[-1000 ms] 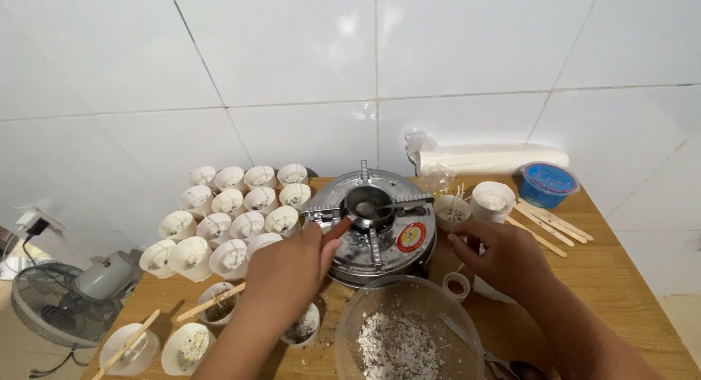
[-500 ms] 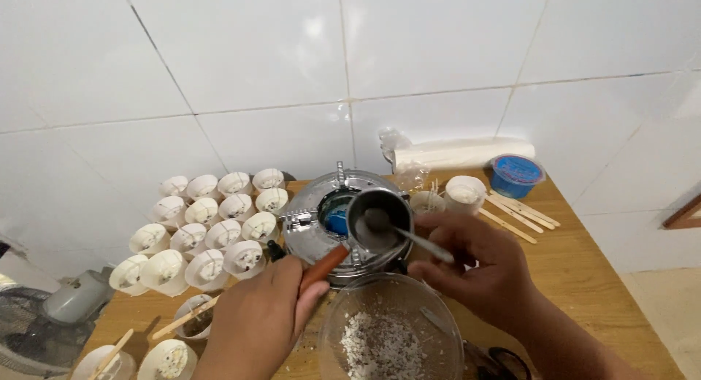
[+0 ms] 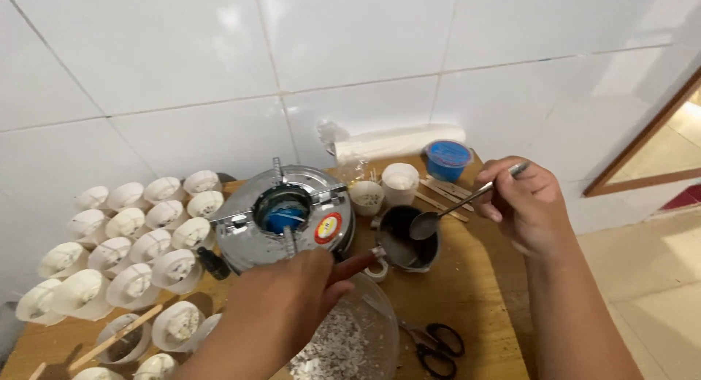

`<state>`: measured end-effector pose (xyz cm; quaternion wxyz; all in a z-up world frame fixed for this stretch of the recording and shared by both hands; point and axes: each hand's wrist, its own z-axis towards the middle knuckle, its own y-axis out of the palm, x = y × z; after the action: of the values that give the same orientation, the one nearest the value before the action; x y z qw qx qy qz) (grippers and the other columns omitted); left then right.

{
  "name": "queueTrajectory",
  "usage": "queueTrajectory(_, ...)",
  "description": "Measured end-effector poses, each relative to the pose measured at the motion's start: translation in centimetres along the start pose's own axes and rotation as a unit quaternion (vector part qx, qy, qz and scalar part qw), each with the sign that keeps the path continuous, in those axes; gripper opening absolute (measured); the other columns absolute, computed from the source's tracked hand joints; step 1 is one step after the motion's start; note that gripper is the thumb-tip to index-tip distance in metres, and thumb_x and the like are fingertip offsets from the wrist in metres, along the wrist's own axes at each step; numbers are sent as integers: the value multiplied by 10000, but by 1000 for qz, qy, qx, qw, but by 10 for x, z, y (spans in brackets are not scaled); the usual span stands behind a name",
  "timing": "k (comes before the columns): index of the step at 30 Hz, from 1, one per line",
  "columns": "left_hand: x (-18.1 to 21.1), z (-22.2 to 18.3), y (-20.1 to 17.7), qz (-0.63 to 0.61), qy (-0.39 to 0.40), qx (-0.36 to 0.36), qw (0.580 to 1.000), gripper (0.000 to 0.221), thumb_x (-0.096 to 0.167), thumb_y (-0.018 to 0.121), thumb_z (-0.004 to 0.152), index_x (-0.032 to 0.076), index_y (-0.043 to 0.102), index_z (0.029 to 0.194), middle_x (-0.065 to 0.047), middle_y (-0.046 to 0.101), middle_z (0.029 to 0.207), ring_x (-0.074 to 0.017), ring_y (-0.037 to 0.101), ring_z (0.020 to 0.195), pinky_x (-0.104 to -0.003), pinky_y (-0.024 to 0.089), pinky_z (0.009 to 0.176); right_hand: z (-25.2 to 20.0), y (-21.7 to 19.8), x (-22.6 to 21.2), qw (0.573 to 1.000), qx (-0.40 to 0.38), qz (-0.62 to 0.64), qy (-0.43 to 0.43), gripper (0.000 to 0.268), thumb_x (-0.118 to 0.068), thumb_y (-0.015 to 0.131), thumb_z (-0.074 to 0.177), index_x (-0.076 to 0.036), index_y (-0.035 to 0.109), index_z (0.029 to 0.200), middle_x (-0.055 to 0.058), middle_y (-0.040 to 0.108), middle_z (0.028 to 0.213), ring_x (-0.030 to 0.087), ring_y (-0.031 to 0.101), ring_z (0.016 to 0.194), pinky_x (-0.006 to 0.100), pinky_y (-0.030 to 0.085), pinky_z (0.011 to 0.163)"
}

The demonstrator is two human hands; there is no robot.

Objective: Cleaning wax residue from a small container by scraping it with scissors into a bowl and then scooping the shavings.

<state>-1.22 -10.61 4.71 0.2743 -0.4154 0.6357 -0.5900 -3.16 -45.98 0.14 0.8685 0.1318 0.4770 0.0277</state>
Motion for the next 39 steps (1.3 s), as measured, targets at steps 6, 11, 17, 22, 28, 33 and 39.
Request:
queueTrajectory(6,71,32,37,15,108,56,992,469,620,421,1083,165,532,1105,-46,715,874,-326,728,674,-487,508,432,5,-28,-10,972,-69,-149,167,266,-171,570,1049,22,738,974,46,509,564,132,463,539,282,395,551)
queueTrajectory(11,117,49,48,-37,54,-7,998,416,569,515,1076,157,566,1083,-120,707,903,-373,688,846,-521,526,610,9,-35,-7,954,-55,-178,234,218,-183,634,1021,-17,701,897,48,481,546,141,432,521,265,345,567)
queueTrajectory(17,118,47,33,-9,56,11,998,426,563,473,1097,152,586,1088,-97,731,880,-382,721,797,-514,517,614,9,-40,-7,969,-35,-145,196,229,-217,619,1041,-52,652,886,26,478,603,129,424,528,249,342,539)
queueTrajectory(22,55,4,10,24,77,171,982,358,545,514,1072,192,553,1031,-52,681,631,-296,704,465,-459,442,297,9,-44,8,994,28,-4,109,249,-286,636,1040,-49,629,964,77,601,651,129,496,522,202,352,457)
queueTrajectory(28,-13,-63,-25,-209,-206,-131,947,253,450,408,1081,339,615,1174,103,673,847,-49,646,722,-191,548,648,-2,-9,23,981,-23,153,114,152,-295,591,1087,-171,664,1039,-16,581,735,120,440,572,258,371,564)
queueTrajectory(33,-87,-93,10,-333,-121,52,934,204,349,631,968,246,807,986,51,664,744,-111,569,675,-269,421,661,-19,27,56,982,-73,17,176,480,-488,721,948,-13,669,983,112,680,755,166,657,612,276,471,545)
queueTrajectory(39,-136,-116,45,-333,-128,122,926,274,376,626,931,231,790,1094,43,696,728,-125,540,612,-273,410,584,-28,120,36,909,-381,-167,23,362,-332,498,1054,-80,728,932,29,737,829,146,690,781,293,547,748)
